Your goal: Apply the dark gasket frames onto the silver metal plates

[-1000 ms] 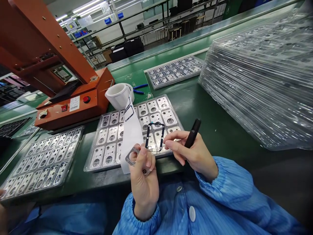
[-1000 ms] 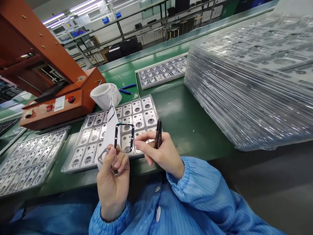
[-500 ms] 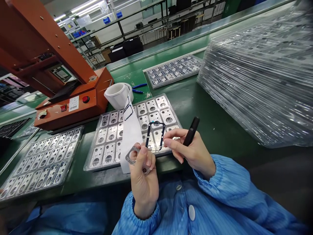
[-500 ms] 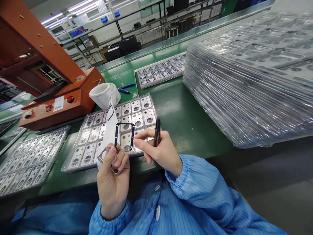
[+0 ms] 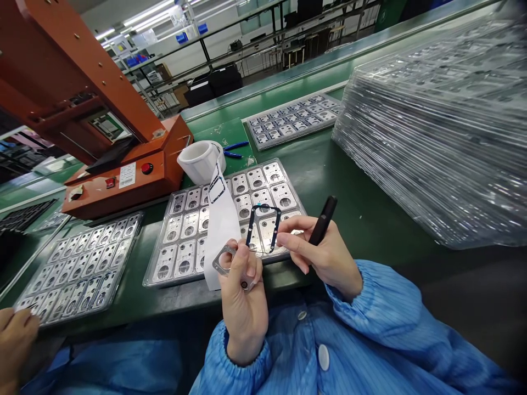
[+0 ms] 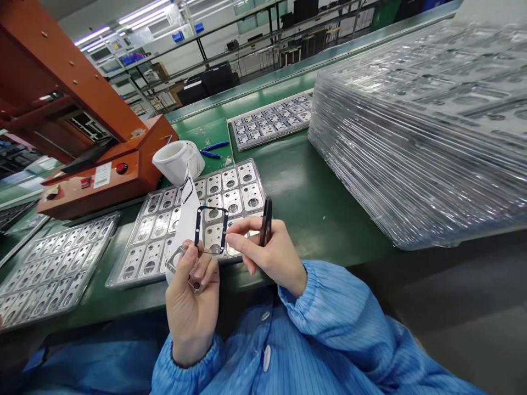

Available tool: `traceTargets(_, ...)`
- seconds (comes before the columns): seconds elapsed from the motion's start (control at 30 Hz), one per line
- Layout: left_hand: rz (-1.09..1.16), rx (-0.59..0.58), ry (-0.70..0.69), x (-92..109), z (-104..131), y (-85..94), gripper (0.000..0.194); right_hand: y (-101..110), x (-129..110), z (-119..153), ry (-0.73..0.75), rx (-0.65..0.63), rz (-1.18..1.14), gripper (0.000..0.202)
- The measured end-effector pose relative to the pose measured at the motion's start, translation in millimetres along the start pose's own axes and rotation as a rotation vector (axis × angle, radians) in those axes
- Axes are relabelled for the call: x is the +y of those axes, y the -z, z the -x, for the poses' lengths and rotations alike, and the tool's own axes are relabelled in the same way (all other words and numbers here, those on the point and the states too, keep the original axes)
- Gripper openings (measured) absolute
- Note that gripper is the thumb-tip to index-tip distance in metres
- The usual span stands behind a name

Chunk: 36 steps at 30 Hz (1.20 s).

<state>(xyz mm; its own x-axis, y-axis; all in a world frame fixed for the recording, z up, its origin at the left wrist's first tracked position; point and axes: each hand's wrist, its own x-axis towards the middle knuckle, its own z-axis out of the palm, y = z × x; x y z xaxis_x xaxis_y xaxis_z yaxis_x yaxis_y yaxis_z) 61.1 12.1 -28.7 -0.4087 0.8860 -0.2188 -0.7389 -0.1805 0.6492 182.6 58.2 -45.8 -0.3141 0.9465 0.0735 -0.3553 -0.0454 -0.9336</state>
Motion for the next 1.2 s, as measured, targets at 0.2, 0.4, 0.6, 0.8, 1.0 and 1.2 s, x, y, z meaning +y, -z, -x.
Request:
traceTargets(0.2, 0.001, -0.008, -0.015, 0.4, -0.7, -1.6, 0.028, -0.3, 0.2, -0.9, 0.013, -0.001, 0.009, 0.017)
traceTargets(0.4, 0.003, -0.018, -0.008, -0.5, -1.4, -1.9, 0.028, -1.7, 0.8, -2.5, 0.001, -0.002, -0.012, 0.016)
traceTargets(0.6, -0.013, 0.011, 0.001, -1.4, -0.9, -0.4, 0.026, -0.4, -0.6, 0.2, -0.004, 0.012, -0.004, 0.013)
traceTargets(0.8, -0.013, 0.013, 0.006, -0.8, -1.4, 1.0, 0.025, -0.9, -1.5, -0.5, -0.015, 0.032, 0.011, 0.019)
traceTargets(1.0, -0.005, -0.003, 0.005, -1.0, -1.7, 2.5, 0.024, -0.5, 0.2, -1.1, -0.002, 0.021, 0.008, 0.014)
traceTargets(1.2, -0.017, -0.022, -0.005, -0.8, -0.8, 3.0, 0.023, -0.4, -0.6, 1.0, 0.012, 0.028, -0.02, 0.008)
